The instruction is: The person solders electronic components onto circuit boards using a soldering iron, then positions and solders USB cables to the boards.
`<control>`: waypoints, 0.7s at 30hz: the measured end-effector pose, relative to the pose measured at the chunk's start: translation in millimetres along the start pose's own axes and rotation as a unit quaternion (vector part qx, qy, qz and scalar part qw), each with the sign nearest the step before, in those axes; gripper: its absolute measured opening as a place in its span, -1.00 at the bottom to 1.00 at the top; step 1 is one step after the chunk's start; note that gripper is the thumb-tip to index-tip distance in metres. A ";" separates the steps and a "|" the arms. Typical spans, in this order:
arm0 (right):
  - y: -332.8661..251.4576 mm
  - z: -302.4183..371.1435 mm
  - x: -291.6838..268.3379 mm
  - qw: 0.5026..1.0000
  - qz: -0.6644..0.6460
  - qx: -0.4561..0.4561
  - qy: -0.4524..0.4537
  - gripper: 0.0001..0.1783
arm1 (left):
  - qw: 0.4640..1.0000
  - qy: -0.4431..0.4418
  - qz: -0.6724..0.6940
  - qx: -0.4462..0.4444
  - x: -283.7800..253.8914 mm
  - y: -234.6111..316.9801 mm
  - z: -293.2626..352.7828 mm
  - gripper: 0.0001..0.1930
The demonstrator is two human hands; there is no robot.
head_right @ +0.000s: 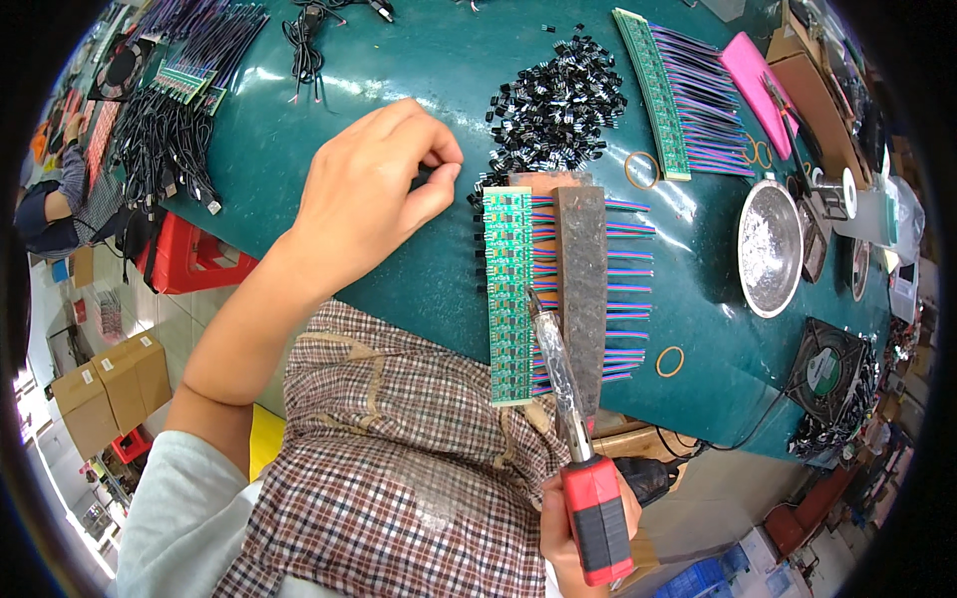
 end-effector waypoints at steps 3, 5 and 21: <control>-3.7 -0.4 -1.2 1.000 0.007 -0.001 -0.009 -0.86 | 0.999 0.013 0.025 -0.033 -9.2 -2.0 5.1 -0.86; -4.1 0.6 -1.8 1.000 -0.003 0.009 -0.007 -0.85 | 0.995 -0.012 0.061 -0.076 -16.6 -0.7 8.5 -0.83; -0.5 5.3 -3.4 1.000 0.009 -0.009 -0.011 -0.83 | 0.944 0.001 0.313 -0.106 0.6 53.9 62.3 -0.82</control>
Point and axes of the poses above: each hand's wrist, its own z-axis away from the middle knuckle, its own x-axis out of the palm, y = z × x, the point moved 6 cm from there along -z, towards the middle knuckle, and after that the axes turned 10 degrees about x, right-handed, at the moved point
